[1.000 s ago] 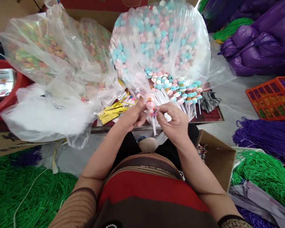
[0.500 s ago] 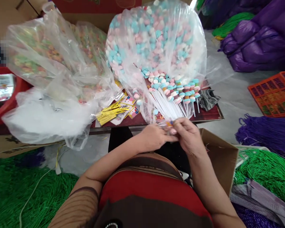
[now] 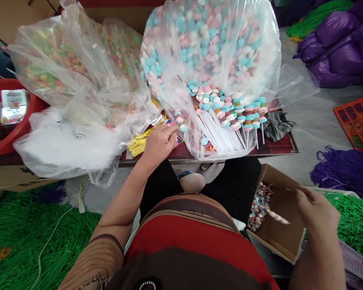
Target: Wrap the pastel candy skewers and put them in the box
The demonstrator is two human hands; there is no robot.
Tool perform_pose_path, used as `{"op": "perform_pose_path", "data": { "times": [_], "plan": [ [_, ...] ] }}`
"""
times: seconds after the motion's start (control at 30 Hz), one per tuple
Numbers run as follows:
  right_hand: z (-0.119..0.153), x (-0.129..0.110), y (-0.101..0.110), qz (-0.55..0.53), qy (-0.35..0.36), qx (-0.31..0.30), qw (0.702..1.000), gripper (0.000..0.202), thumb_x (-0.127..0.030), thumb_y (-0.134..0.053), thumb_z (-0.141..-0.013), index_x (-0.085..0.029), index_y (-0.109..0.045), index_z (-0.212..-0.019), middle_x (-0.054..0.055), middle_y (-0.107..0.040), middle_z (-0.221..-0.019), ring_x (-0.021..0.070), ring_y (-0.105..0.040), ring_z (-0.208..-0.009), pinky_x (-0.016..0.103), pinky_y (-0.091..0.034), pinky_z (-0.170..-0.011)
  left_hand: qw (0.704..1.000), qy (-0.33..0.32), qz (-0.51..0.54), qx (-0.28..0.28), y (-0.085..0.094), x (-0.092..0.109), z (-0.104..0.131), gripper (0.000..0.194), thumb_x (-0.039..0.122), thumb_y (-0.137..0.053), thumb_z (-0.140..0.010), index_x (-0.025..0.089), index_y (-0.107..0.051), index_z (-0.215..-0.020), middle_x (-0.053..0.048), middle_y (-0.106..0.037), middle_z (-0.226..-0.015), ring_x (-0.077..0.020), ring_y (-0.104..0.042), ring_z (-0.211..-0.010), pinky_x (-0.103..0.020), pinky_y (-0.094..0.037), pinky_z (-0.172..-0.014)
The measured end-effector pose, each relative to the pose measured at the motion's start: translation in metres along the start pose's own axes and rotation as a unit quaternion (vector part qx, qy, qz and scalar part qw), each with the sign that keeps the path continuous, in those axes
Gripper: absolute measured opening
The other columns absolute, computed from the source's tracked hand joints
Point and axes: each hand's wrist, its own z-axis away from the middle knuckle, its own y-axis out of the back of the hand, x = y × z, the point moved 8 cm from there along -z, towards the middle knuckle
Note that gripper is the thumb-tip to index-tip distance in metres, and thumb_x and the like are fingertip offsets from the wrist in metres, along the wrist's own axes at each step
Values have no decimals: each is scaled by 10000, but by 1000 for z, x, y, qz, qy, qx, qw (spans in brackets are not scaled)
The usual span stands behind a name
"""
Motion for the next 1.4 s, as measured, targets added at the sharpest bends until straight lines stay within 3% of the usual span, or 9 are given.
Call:
{"op": "perform_pose_path", "data": {
  "times": [0.1,0.23,0.37,0.77,1.0,1.1,1.17,1.3,1.4],
  "plan": [
    [-5,-70,-9,-21,4,64,998,233,-538,-615,-877,-372,-764,-811,134,-770,-764,294,-735,-702,459,-506,-587,995,49,-85,1,-3,-16,-15,286,232,-489,-985,203,-773,-1002,-111,-755,-990,-277,-657,-1002,-417,-471,-947],
    [-11,-194,-55,-131,168,-18,977,199,-395,-621,-940,-276,-775,-979,67,-819,-1006,260,-784,-911,430,-618,-857,978,113,-171,-33,-13,-41,-30,331,326,-483,-1001,163,-767,-954,-178,-730,-1043,-348,-615,-1070,-474,-427,-945],
    [-3,-255,-81,-185,248,-68,948,169,-268,-595,-967,-264,-761,-996,55,-819,-1035,233,-784,-953,394,-626,-895,971,130,-191,-66,-27,-55,-35,368,407,-496,-1007,133,-741,-1013,-208,-713,-1134,-358,-602,-1136,-460,-409,-952],
    [1,-241,-90,-185,202,-87,958,165,-296,-617,-956,-255,-775,-974,55,-825,-968,230,-789,-878,382,-630,-842,980,145,-135,25,-28,-65,-39,306,263,-417,-1016,224,-716,-968,-132,-732,-1067,-296,-627,-1029,-418,-422,-899],
    [-26,-290,-114,-310,156,-110,931,240,-375,-651,-937,-260,-744,-1125,61,-793,-1113,213,-752,-983,382,-617,-855,983,-61,48,164,-1,-24,-49,407,510,-425,-1031,241,-728,-1075,-106,-752,-1147,-239,-655,-1123,-423,-413,-1044],
    [-44,-320,-134,-351,174,-125,911,495,-419,-809,-785,-259,-693,-1239,75,-745,-1240,222,-722,-1037,358,-612,-809,973,-148,107,140,-4,14,-51,475,558,-383,-1030,242,-738,-1040,-110,-764,-1130,-230,-673,-1112,-430,-419,-1058],
    [-53,-326,-142,-353,156,-121,915,359,-434,-811,-777,-231,-742,-1064,45,-777,-1024,199,-716,-887,336,-593,-747,968,-157,158,113,-7,32,-51,518,588,-354,-1028,235,-732,-1061,-120,-761,-1141,-227,-675,-1109,-424,-432,-1059],
    [-54,-307,-135,-402,91,-67,909,296,-493,-785,-803,-216,-692,-748,-24,-667,-654,149,-621,-637,307,-540,-647,946,-41,319,29,-19,35,-45,611,677,-517,-935,198,-638,-1296,-119,-745,-1126,-206,-686,-997,-352,-506,-935],
    [-49,-291,-126,-490,55,-59,868,345,-540,-822,-752,-230,-672,-734,-40,-657,-647,134,-607,-608,309,-547,-660,910,42,403,-86,-35,32,-35,605,675,-687,-808,155,-708,-1116,-55,-728,-913,-181,-658,-847,-297,-511,-810]
  ]
}}
